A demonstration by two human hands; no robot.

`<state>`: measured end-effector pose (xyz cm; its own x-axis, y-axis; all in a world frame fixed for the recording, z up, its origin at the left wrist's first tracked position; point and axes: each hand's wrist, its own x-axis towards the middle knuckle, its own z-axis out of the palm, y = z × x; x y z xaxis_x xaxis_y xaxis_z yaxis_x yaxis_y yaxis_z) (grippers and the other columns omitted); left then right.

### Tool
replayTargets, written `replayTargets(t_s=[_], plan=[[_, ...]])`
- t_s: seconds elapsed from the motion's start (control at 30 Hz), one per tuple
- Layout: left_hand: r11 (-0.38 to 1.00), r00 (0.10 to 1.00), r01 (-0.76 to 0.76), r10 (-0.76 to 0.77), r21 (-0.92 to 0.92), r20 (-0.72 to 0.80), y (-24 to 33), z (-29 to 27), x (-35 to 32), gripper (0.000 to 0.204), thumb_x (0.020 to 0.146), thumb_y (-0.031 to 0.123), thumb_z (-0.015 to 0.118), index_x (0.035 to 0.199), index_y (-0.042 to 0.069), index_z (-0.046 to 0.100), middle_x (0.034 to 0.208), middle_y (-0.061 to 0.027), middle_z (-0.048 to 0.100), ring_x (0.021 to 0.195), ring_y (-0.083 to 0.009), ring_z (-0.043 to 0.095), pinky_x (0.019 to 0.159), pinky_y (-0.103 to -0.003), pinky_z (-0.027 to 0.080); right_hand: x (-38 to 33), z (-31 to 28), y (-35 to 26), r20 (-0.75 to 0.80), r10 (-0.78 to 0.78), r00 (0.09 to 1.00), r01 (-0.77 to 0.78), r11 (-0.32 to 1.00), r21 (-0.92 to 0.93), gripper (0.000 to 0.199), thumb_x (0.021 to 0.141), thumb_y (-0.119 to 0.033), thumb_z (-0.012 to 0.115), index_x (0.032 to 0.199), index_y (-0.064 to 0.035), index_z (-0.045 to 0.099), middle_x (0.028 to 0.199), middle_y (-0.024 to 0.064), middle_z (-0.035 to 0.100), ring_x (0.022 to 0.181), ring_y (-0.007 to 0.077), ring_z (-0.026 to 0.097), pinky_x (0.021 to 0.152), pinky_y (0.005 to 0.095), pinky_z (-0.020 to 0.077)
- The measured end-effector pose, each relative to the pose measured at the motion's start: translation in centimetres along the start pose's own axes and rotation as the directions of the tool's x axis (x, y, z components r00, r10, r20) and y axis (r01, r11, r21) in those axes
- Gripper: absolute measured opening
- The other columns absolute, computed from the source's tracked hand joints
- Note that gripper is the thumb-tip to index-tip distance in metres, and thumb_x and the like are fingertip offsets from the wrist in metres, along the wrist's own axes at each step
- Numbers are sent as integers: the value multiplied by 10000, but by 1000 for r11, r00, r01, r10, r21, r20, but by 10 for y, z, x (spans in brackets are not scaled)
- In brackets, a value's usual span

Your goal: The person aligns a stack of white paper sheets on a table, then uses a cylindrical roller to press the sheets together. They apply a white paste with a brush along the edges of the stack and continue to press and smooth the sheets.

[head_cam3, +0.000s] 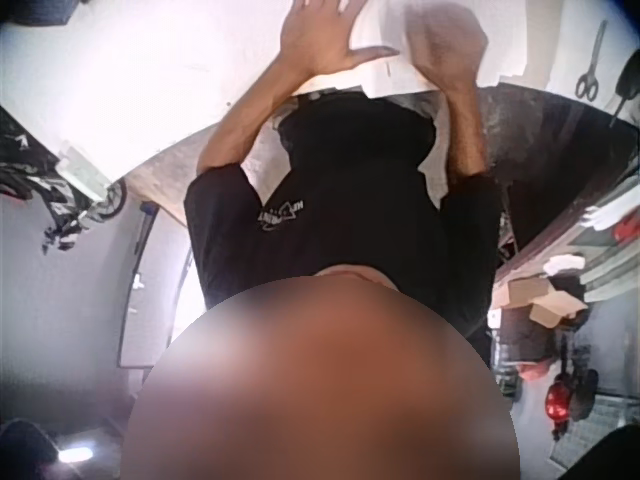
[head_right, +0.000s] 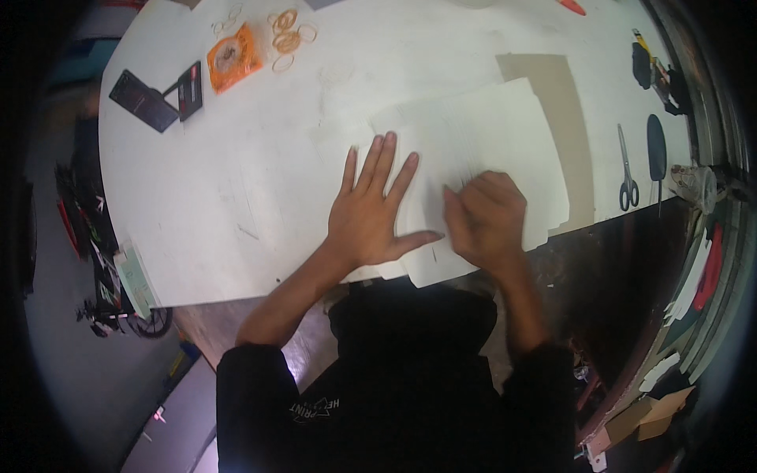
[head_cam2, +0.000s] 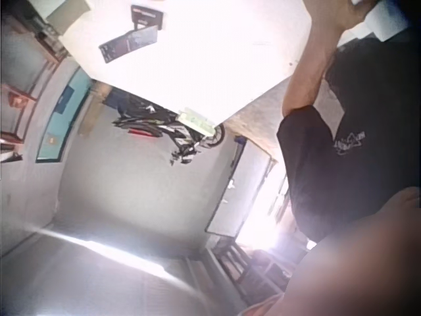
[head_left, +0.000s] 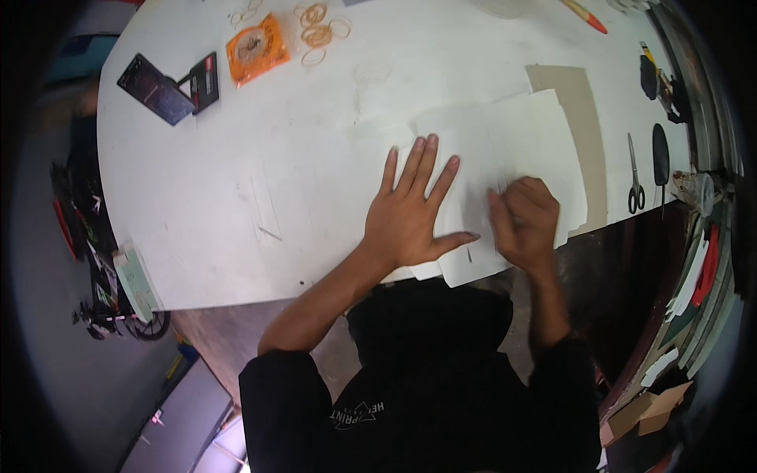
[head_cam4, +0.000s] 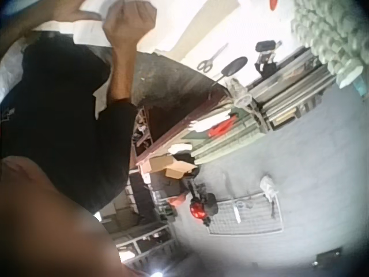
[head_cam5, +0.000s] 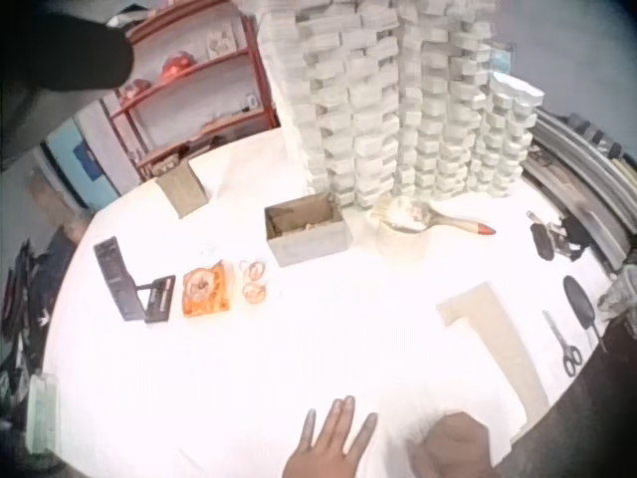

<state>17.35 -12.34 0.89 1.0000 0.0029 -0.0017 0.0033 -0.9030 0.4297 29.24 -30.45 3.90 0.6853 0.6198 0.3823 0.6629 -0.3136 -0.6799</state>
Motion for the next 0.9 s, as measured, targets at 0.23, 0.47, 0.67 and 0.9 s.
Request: replayTargets(t_s=[0.23,0.47,0.67,0.9], plan=[[999,1000,18,-19,35,23,4,3,-6,1151,834,808,633,1642,55,307,1697,-324,165,1599,-452,144,1261,-646,70,4,-81,35,-257,391,884,-265,871,414,265,973,-26,679,719,21,620,748,100,648,716,166,595,736,325,479],[998,1000,4,-2,58,-26,3,4,-9,1152,837,805,638,1643,51,306,1689,-333,184,1592,-462,170,1254,-653,96,5,-89,40,-239,516,823,-249,704,665,277,1006,-122,676,763,6,636,770,97,651,755,166,602,773,327,482],[997,999,-13,16,79,-40,4,4,-8,1150,841,805,633,1646,55,300,1691,-326,186,1593,-462,163,1256,-650,99,65,-106,130,-355,544,760,-419,828,373,155,919,-119,698,997,12,669,900,71,664,827,166,620,810,314,487],[996,999,-17,21,83,-48,8,-5,-6,1115,878,781,603,1616,-8,329,1670,-369,194,1579,-503,164,1249,-663,87,120,-90,212,-142,316,938,-340,765,-546,405,834,-267,684,1182,-60,668,1101,228,723,1121,438,646,977,506,512]])
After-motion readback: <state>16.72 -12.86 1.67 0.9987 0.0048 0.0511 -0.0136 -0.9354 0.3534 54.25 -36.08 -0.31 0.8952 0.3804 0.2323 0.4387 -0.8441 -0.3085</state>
